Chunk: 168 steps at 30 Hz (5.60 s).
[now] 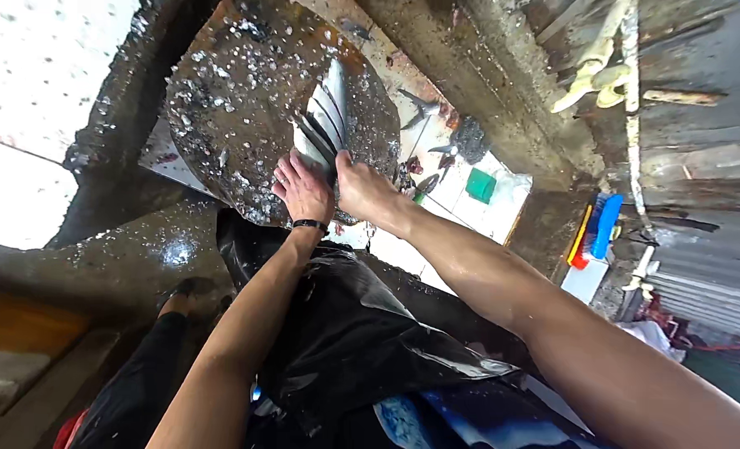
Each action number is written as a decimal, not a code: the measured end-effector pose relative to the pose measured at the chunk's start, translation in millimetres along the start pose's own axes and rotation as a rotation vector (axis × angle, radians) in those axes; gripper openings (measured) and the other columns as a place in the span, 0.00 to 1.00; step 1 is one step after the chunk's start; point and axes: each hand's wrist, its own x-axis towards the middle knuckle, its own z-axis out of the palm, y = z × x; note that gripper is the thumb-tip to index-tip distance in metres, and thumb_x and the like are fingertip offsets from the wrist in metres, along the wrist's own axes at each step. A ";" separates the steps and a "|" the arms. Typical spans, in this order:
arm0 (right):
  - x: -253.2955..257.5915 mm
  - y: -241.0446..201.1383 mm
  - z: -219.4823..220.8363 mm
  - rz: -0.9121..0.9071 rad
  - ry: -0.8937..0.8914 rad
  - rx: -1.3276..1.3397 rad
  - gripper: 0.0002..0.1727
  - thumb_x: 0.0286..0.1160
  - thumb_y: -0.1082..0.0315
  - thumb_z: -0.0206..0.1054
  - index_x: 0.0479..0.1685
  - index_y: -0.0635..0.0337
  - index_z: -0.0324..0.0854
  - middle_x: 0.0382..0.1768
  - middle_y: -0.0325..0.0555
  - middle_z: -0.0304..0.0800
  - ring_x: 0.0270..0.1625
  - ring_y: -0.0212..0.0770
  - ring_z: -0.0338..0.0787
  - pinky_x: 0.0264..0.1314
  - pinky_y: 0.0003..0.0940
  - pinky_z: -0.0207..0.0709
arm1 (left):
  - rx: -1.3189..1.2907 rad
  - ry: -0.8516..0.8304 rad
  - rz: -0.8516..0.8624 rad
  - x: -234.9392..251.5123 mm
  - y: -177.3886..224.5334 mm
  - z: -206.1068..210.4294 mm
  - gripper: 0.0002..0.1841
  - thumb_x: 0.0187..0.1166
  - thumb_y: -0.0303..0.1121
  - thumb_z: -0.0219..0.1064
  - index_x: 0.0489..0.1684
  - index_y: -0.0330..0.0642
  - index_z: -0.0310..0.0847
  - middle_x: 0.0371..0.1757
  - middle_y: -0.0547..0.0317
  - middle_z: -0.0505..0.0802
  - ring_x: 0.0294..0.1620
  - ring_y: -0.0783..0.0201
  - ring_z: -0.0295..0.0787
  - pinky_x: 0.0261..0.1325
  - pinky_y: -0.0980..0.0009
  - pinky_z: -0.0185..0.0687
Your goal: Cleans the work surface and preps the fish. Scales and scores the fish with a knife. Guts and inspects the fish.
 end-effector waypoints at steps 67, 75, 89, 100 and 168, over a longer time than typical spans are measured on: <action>-79.7 177.6 61.3 -0.027 -0.107 0.129 0.25 0.81 0.64 0.63 0.77 0.53 0.69 0.44 0.61 0.90 0.47 0.65 0.92 0.45 0.68 0.84 | 0.279 -0.154 0.324 -34.5 -32.0 -39.4 0.48 0.63 0.42 0.83 0.87 0.38 0.60 0.85 0.32 0.68 0.78 0.31 0.74 0.69 0.40 0.82; 18.7 219.5 124.3 0.472 0.365 0.594 0.35 0.79 0.52 0.64 0.84 0.55 0.63 0.48 0.74 0.90 0.51 0.76 0.91 0.47 0.76 0.81 | 0.587 -0.286 0.090 6.6 -16.2 -129.2 0.35 0.65 0.56 0.79 0.73 0.53 0.83 0.56 0.39 0.94 0.57 0.33 0.91 0.54 0.29 0.81; 61.8 160.0 136.0 0.350 0.665 0.913 0.41 0.62 0.60 0.77 0.83 0.54 0.71 0.77 0.72 0.73 0.75 0.72 0.78 0.70 0.75 0.74 | 0.090 -0.473 0.586 30.1 -26.9 -126.3 0.36 0.50 0.54 0.91 0.61 0.50 0.89 0.55 0.56 0.96 0.60 0.61 0.93 0.70 0.50 0.86; -56.1 10.9 82.5 -0.223 1.044 1.213 0.48 0.59 0.70 0.76 0.88 0.61 0.60 0.77 0.59 0.72 0.73 0.49 0.82 0.65 0.45 0.87 | -0.133 0.083 1.049 20.6 4.1 -101.6 0.25 0.60 0.49 0.82 0.58 0.51 0.93 0.55 0.56 0.97 0.49 0.59 0.97 0.47 0.54 0.92; -24.4 8.4 88.6 -0.700 0.527 2.406 0.26 0.51 0.85 0.79 0.54 0.59 0.82 0.46 0.49 0.93 0.48 0.44 0.93 0.57 0.49 0.88 | -0.110 0.138 1.531 63.2 21.2 -87.4 0.19 0.75 0.48 0.72 0.63 0.59 0.92 0.61 0.60 0.96 0.54 0.57 0.94 0.53 0.57 0.88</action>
